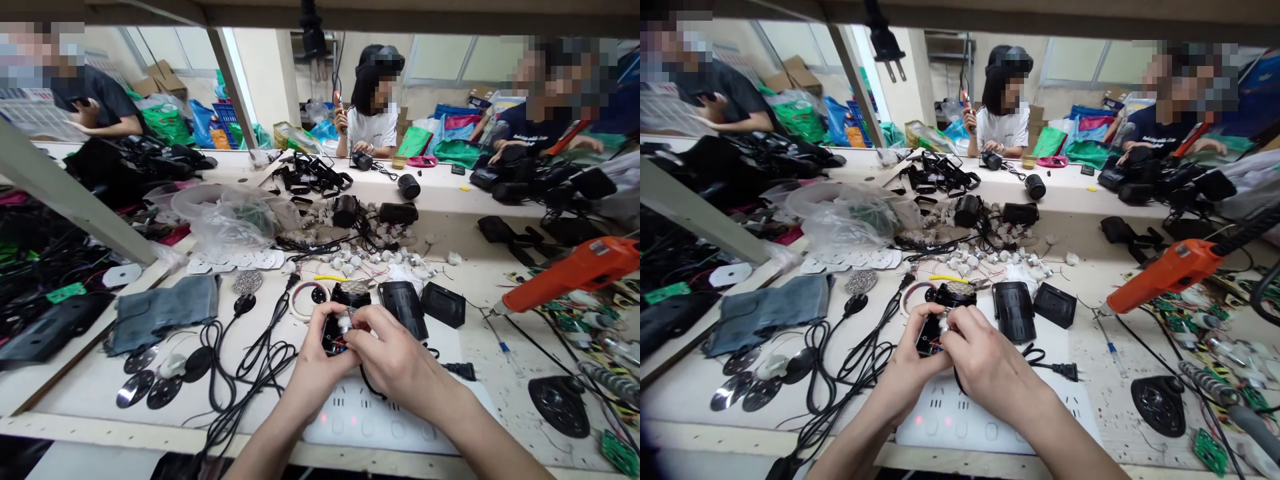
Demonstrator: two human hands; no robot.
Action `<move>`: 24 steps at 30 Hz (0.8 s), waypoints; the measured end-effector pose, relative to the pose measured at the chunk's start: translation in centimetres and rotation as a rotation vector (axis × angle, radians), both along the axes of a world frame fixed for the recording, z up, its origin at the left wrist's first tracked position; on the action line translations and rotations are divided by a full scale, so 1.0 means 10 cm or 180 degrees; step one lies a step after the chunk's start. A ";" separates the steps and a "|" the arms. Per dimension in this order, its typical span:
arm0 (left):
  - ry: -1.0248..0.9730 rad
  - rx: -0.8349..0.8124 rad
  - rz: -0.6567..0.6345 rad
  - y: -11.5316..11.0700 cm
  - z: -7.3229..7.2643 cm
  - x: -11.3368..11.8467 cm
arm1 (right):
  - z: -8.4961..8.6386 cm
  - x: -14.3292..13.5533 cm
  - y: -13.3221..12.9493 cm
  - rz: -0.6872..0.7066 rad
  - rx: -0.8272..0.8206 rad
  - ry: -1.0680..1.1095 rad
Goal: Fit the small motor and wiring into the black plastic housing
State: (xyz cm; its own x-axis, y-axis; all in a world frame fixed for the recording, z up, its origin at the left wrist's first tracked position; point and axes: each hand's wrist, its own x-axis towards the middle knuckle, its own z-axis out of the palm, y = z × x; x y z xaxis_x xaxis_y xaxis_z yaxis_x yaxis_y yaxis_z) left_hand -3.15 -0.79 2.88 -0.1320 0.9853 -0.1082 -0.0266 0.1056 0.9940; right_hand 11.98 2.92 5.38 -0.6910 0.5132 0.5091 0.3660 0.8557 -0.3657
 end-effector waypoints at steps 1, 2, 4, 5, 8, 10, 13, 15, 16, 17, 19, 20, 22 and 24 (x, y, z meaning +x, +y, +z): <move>-0.0080 -0.0014 -0.0017 0.00 -0.01 0.00 | 0.00 0.03 0.00 0.0055 0.0011 -0.0023; -0.0190 -0.0032 -0.0056 -0.01 -0.02 0.01 | 0.00 0.07 -0.01 0.0092 0.0000 -0.0044; -0.0452 -0.0067 -0.0180 -0.01 -0.03 0.03 | 0.01 0.12 0.00 0.0115 -0.0022 -0.0050; -0.0565 -0.0082 -0.0249 -0.01 -0.02 0.04 | 0.01 0.13 0.01 0.0111 -0.0008 -0.0015; -0.0641 -0.0037 -0.0368 0.02 -0.01 0.06 | 0.02 0.18 0.03 0.0116 0.0150 0.0136; -0.0555 0.0031 -0.0389 0.03 0.01 0.07 | 0.03 0.21 0.04 0.0119 0.0321 0.0064; -0.0473 0.0078 -0.0372 0.05 0.02 0.07 | 0.03 0.26 0.03 0.0070 0.0570 -0.0202; -0.0533 0.0057 -0.0416 0.05 0.01 0.07 | 0.03 0.30 0.03 0.0087 0.0630 -0.0174; -0.0599 0.0038 -0.0456 0.04 0.01 0.08 | 0.03 0.32 0.03 0.0123 0.0623 -0.0082; -0.0670 0.0016 -0.0501 0.04 0.00 0.08 | 0.03 0.34 0.02 0.0165 0.0598 0.0015; -0.0757 -0.0015 -0.0551 0.03 0.01 0.09 | 0.04 0.37 0.02 0.0227 0.0571 0.0138; -0.0764 -0.0022 -0.0548 0.03 0.01 0.09 | 0.04 0.37 0.02 0.0232 0.0558 0.0112; -0.0761 -0.0036 -0.0528 0.03 0.03 0.09 | 0.07 0.38 0.01 0.0216 0.0539 -0.0031; -0.0788 -0.0089 -0.0546 0.04 0.05 0.09 | 0.10 0.38 0.01 0.0152 0.0497 -0.0159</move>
State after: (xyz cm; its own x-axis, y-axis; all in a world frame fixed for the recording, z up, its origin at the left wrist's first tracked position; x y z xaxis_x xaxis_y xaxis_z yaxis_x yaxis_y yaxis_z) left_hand -2.21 -0.43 3.38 0.0700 0.9871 -0.1439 -0.2473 0.1569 0.9562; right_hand 15.74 3.03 6.41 -0.7390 0.3966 0.5446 0.3381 0.9175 -0.2095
